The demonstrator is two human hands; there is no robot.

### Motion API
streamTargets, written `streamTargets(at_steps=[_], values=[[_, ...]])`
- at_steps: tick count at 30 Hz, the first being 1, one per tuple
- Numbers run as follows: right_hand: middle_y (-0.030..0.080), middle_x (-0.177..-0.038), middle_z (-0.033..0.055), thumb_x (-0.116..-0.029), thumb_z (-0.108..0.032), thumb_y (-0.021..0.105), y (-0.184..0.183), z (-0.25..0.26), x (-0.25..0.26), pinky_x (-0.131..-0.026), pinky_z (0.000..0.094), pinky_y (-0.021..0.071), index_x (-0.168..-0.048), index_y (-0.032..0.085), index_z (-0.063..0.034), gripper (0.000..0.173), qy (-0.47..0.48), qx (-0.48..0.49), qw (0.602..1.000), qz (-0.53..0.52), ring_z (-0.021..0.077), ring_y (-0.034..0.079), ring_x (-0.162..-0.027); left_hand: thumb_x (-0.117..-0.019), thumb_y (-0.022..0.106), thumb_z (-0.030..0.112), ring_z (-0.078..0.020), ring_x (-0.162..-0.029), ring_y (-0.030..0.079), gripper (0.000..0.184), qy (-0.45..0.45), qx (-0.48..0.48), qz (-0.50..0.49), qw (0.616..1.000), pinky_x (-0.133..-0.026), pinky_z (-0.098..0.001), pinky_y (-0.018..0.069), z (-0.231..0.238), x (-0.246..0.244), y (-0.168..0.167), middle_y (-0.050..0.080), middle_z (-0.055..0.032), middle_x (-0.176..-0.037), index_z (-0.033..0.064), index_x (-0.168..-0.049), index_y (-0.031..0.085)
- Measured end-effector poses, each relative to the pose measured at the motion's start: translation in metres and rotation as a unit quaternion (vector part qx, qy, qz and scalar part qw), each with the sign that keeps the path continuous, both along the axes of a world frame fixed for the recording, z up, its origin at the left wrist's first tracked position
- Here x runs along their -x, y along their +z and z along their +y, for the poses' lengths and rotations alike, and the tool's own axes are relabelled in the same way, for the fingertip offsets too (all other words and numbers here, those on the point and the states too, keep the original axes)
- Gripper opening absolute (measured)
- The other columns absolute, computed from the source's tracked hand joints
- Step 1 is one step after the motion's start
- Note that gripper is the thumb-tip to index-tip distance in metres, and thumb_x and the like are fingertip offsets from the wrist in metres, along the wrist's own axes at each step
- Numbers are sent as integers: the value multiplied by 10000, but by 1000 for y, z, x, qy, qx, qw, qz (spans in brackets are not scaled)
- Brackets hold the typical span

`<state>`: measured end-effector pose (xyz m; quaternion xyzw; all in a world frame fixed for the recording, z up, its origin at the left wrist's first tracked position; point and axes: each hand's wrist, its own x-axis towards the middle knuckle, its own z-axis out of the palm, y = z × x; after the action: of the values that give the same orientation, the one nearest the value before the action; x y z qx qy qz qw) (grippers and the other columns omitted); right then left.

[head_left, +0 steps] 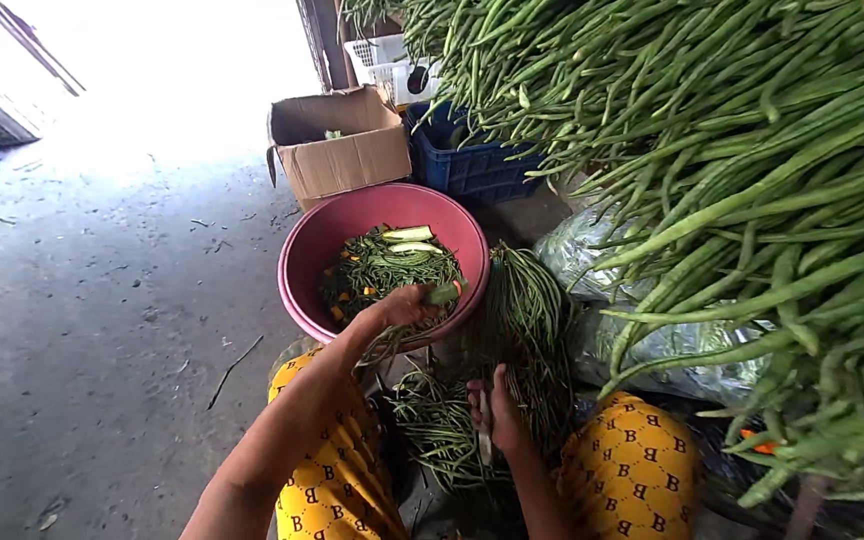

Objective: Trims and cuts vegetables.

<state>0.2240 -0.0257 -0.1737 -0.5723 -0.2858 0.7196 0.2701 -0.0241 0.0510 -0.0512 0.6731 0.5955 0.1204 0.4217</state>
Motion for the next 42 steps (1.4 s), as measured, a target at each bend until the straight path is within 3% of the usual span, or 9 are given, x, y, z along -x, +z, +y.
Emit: streamTargets(at_steps=[2,4,7,11,14,18,23,35,42], values=[[560,-703,70,-1136,-427,227,-18,-3,-4,-528,304,446,-1091,659,16,620,135,-67,960,-234,153,501,-544,-1068,565,227,-154,-783,618,415,88,0,-114,990,-764,-333,548,1,15,7,633,-143,-1040,-18,-1393,487],[679,-1210,229,-1071,-391,522,-13,-1,-4,-961,519,512,-1368,598,5,501,300,-73,855,-416,345,668,-1087,-1109,445,317,-107,-704,576,394,165,-5,-219,962,-680,-275,529,1,29,9,601,-73,-926,23,-1366,499],[467,-1511,270,-841,-339,834,-7,-4,6,-1116,580,399,-1579,270,11,993,386,-49,759,-521,417,483,-1383,-1124,201,463,-87,-640,582,548,235,30,-323,916,-606,-237,512,0,43,9,620,-11,-824,82,-1309,549],[474,-1488,306,-1009,-65,548,26,15,21,-1138,511,412,-1533,307,95,598,329,-155,816,-449,405,511,-1369,-1136,314,246,-102,-756,639,357,217,31,-339,915,-710,-252,551,-1,50,10,671,-56,-984,41,-1349,516],[513,-1448,306,-1039,-45,520,66,43,43,-1128,501,423,-1532,361,60,528,229,-275,887,-294,398,541,-1326,-1127,358,201,-131,-792,680,321,183,17,-341,922,-778,-290,577,1,52,4,679,-63,-915,62,-1412,411],[547,-1385,232,-1069,-187,525,105,92,81,-950,425,513,-1557,351,-34,540,252,-261,912,-193,278,621,-1100,-1113,426,188,-95,-674,619,331,168,-3,-274,947,-668,-248,565,-1,49,7,587,-37,-857,48,-1414,426],[508,-865,49,-1097,-459,419,114,126,120,-623,276,447,-1339,550,-29,509,275,-240,917,-161,113,471,-650,-1097,486,199,-120,-789,584,393,133,2,-124,983,-777,-295,523,-3,57,7,596,-115,-1017,-5,-1427,427],[635,-961,187,-1031,-675,352,111,134,164,-782,487,485,-1159,674,0,759,347,-318,838,-275,276,582,-790,-1106,459,265,-439,-1072,642,442,156,-50,48,985,-964,-626,467,-3,67,-3,648,-289,-1144,19,-1474,438],[623,-899,188,-1030,-665,380,96,138,174,-767,496,469,-1054,689,20,752,308,-334,852,-259,280,566,-782,-1112,432,251,-463,-1148,634,398,174,-65,147,972,-965,-635,472,-5,57,3,648,-290,-1194,-7,-1413,473]])
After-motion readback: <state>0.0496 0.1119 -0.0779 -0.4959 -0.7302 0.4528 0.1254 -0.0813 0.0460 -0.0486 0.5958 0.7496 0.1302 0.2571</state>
